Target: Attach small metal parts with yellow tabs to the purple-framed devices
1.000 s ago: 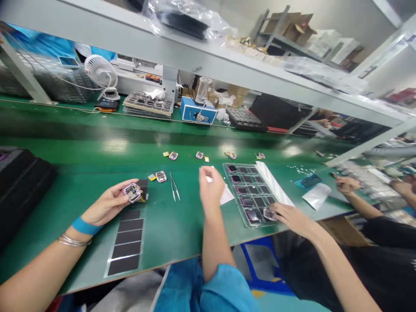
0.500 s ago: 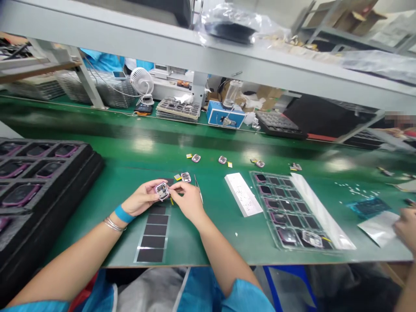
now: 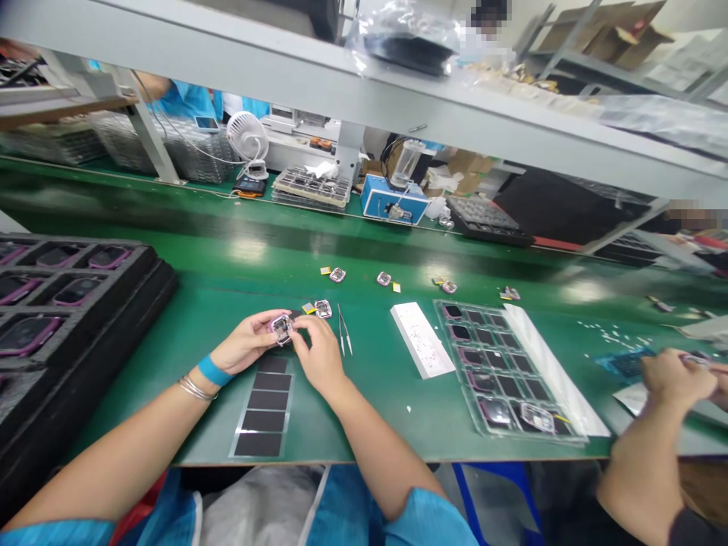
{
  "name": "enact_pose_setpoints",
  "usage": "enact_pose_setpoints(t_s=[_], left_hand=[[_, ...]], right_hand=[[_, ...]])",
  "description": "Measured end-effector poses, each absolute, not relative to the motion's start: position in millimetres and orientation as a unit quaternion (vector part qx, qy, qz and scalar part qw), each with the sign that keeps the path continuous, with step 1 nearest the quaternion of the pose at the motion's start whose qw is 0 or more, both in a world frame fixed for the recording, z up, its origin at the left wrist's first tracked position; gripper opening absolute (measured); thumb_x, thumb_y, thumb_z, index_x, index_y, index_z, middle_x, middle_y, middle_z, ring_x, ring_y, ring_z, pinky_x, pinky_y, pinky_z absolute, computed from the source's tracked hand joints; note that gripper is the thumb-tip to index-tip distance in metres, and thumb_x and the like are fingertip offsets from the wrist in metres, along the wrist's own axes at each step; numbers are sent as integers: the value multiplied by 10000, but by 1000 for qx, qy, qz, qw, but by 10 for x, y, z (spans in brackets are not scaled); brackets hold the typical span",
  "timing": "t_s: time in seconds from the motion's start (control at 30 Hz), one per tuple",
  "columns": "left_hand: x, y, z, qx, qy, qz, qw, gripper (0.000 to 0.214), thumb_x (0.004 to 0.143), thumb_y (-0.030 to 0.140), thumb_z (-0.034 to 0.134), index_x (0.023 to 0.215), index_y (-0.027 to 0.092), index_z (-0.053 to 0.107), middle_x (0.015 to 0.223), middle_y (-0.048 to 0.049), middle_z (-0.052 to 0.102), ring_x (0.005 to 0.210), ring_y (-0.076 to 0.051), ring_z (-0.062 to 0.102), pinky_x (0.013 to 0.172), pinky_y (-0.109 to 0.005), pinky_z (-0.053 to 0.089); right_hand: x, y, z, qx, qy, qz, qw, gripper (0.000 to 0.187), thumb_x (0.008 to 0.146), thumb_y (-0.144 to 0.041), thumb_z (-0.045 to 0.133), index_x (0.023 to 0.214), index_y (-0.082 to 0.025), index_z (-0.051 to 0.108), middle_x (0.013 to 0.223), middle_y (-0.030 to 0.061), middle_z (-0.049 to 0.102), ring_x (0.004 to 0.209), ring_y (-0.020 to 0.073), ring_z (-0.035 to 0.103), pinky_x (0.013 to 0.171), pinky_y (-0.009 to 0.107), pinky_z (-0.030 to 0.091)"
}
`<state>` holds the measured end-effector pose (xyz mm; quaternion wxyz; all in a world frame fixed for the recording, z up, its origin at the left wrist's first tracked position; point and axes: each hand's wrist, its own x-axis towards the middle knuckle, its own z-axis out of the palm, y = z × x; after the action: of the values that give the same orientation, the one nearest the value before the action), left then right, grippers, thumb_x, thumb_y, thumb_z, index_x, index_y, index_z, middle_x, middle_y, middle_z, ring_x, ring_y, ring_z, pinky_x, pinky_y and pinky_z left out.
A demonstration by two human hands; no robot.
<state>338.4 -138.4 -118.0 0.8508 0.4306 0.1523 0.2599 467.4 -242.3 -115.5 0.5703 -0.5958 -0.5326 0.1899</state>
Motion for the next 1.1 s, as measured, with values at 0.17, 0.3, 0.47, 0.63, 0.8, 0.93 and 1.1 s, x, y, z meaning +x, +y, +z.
enact_pose_setpoints(t_s=[0.17,0.3,0.47,0.63,0.8,0.93,1.1], left_hand=[[3337,-1337,-1102,422,152,264,854,486,568,158,839,1024,147,673,949,-78,675,835,-176,635,768,-255,503],[3309,-1314,-1044,407,146,260,863,484,556,152,847,1009,133,677,936,-80,682,809,-176,650,770,-253,515],[3303,-1316,-1037,401,129,247,873,460,579,141,839,1012,139,685,921,-73,690,804,-163,650,752,-217,515],[3297,-1302,-1053,400,131,244,874,464,572,148,842,1010,141,690,904,-76,691,788,-171,651,740,-228,521],[3302,-1309,-1078,402,132,213,880,480,573,180,847,1022,135,682,903,-85,688,787,-174,653,729,-225,518],[3331,-1345,-1141,404,124,188,887,482,597,156,831,1046,155,654,893,-80,681,781,-169,646,719,-234,517],[3376,-1378,-1194,407,103,153,894,454,609,156,823,1018,142,625,898,-91,667,796,-192,639,703,-265,523]], right_hand=[[4757,-2427,-1215,-508,-395,520,562,414,597,-359,795,898,-157,595,918,61,653,800,178,642,764,338,540],[4813,-2480,-1149,-513,-334,559,560,342,630,-395,779,750,-127,605,857,55,651,717,139,629,678,269,543],[4795,-2528,-1072,-414,-294,662,552,354,680,-344,771,885,-163,546,811,18,625,736,153,641,677,275,537],[4824,-2566,-1044,-381,-335,644,572,384,641,-206,802,957,-186,583,843,4,612,675,100,604,632,218,506],[4900,-2592,-1004,-390,-394,581,595,333,576,-191,834,847,-178,642,983,34,628,744,108,606,711,245,515],[4889,-2575,-1019,-458,-444,467,613,210,775,-338,692,889,-175,624,826,38,652,661,131,620,656,277,519],[4928,-2525,-923,-511,-523,393,557,220,861,-392,579,942,-189,602,792,18,632,731,143,622,722,284,518]])
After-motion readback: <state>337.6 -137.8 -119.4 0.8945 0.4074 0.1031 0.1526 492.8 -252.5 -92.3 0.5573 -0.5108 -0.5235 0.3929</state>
